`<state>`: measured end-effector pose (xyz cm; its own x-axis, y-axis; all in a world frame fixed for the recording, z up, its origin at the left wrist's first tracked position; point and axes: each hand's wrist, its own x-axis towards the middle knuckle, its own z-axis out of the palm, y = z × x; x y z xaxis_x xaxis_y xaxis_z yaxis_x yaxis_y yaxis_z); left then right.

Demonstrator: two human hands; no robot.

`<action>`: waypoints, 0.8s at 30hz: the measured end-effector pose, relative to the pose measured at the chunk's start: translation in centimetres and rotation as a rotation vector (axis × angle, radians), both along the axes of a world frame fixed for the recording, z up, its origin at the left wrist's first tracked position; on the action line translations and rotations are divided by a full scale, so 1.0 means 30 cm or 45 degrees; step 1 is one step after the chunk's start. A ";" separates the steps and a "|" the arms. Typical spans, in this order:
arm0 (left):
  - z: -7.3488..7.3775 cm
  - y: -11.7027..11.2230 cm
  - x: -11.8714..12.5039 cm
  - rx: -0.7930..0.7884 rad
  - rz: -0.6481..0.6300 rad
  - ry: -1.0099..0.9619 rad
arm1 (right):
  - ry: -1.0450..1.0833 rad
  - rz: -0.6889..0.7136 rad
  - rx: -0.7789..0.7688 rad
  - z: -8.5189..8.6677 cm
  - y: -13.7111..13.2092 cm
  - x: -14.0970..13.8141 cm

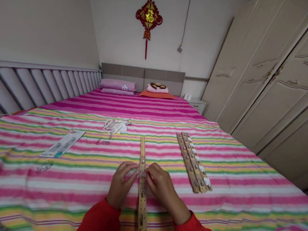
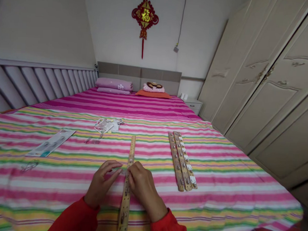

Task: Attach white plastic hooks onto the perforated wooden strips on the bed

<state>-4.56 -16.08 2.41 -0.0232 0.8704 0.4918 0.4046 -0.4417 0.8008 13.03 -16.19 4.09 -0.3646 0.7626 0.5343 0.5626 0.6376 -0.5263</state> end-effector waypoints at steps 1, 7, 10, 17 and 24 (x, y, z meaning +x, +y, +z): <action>0.003 -0.001 -0.001 0.045 -0.039 0.079 | -0.068 0.026 0.008 0.010 -0.006 -0.001; 0.001 -0.012 0.011 -0.027 -0.232 0.099 | 0.052 0.103 -0.042 0.033 -0.007 -0.015; 0.003 -0.013 0.016 -0.178 -0.221 -0.071 | 0.276 0.050 -0.114 0.019 0.015 -0.015; 0.018 0.033 0.010 -0.624 -0.100 -0.608 | 0.809 -0.052 -0.515 -0.081 0.078 -0.014; -0.007 0.184 0.028 -0.711 -0.071 -0.734 | 1.008 -0.048 -0.681 -0.126 0.197 -0.058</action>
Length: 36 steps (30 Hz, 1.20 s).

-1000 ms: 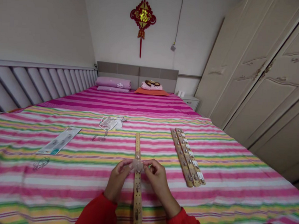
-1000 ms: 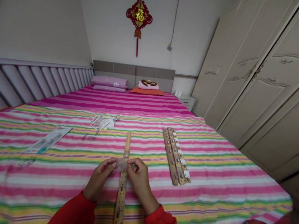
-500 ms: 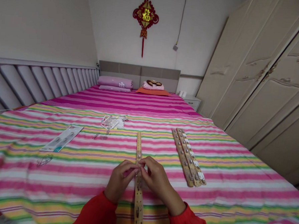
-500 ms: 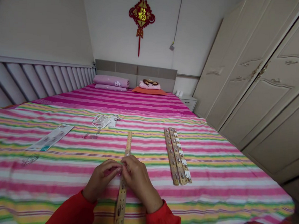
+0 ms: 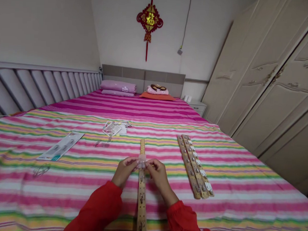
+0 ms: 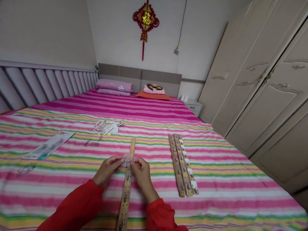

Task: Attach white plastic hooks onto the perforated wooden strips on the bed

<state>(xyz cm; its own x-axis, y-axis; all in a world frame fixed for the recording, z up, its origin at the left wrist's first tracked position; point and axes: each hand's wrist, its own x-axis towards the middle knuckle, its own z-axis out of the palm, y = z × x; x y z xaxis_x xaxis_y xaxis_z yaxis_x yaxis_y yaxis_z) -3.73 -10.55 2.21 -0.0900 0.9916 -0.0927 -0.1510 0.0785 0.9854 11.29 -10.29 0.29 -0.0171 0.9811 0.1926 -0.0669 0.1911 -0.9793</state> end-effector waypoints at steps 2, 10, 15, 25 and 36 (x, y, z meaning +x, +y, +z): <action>-0.002 0.055 0.003 0.005 -0.010 0.004 | 0.030 -0.028 0.003 -0.004 0.051 -0.007; -0.055 0.221 0.023 -0.006 0.055 -0.001 | 0.053 -0.094 -0.023 -0.091 0.227 -0.022; -0.114 0.275 0.035 -0.011 0.117 -0.003 | 0.044 -0.111 -0.053 -0.156 0.282 -0.030; -0.169 0.318 0.038 -0.076 0.159 0.029 | 0.074 -0.143 -0.129 -0.222 0.326 -0.044; -0.191 0.340 0.041 -0.137 0.150 0.079 | 0.087 -0.178 -0.134 -0.252 0.335 -0.047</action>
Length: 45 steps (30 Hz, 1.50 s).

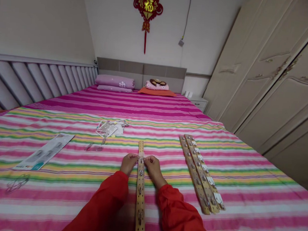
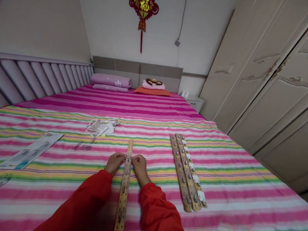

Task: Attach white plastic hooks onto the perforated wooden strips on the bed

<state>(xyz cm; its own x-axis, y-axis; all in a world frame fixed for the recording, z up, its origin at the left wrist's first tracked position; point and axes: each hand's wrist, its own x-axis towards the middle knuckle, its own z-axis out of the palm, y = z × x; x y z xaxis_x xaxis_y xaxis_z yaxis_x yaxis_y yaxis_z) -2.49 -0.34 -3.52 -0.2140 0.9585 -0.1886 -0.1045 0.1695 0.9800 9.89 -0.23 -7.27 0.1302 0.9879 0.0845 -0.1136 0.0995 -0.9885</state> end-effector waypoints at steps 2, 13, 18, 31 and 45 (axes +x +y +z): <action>0.000 0.001 0.000 -0.013 -0.004 0.011 | -0.001 -0.005 -0.001 -0.006 0.001 -0.001; -0.026 0.007 0.006 -0.020 0.038 0.081 | -0.030 -0.021 -0.028 -0.015 0.001 0.001; -0.045 0.020 0.002 -0.052 0.016 0.125 | -0.032 -0.017 -0.044 -0.015 0.001 0.002; -0.040 0.044 -0.007 -0.164 -0.114 0.156 | -0.071 -0.043 -0.080 -0.062 0.027 -0.001; 0.013 0.021 -0.288 0.133 0.231 0.484 | -0.078 0.039 0.077 0.008 -0.059 0.017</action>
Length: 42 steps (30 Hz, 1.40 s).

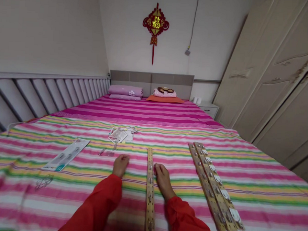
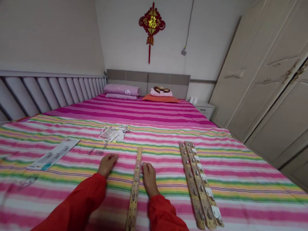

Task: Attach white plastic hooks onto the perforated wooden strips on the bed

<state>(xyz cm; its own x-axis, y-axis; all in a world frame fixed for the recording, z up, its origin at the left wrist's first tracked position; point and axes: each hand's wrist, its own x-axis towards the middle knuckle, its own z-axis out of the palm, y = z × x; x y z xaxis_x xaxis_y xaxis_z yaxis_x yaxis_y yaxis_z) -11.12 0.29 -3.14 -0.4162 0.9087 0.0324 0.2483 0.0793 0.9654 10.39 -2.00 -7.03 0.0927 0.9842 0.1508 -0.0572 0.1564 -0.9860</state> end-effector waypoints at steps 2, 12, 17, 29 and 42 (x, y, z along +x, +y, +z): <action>0.018 0.014 -0.103 0.052 0.146 0.147 | 0.011 0.007 0.001 0.001 0.000 -0.002; -0.005 0.068 -0.272 -0.032 0.243 0.911 | -0.003 -0.011 0.015 0.009 0.000 -0.003; 0.019 0.056 -0.280 0.030 0.223 0.836 | -0.008 -0.022 0.013 0.021 -0.007 -0.002; 0.124 -0.239 0.007 0.107 -0.043 -1.227 | 0.202 0.024 -0.058 -0.022 0.013 0.004; 0.204 -0.476 0.194 -0.035 -0.314 -1.355 | 0.439 0.040 -0.189 0.094 -0.172 0.033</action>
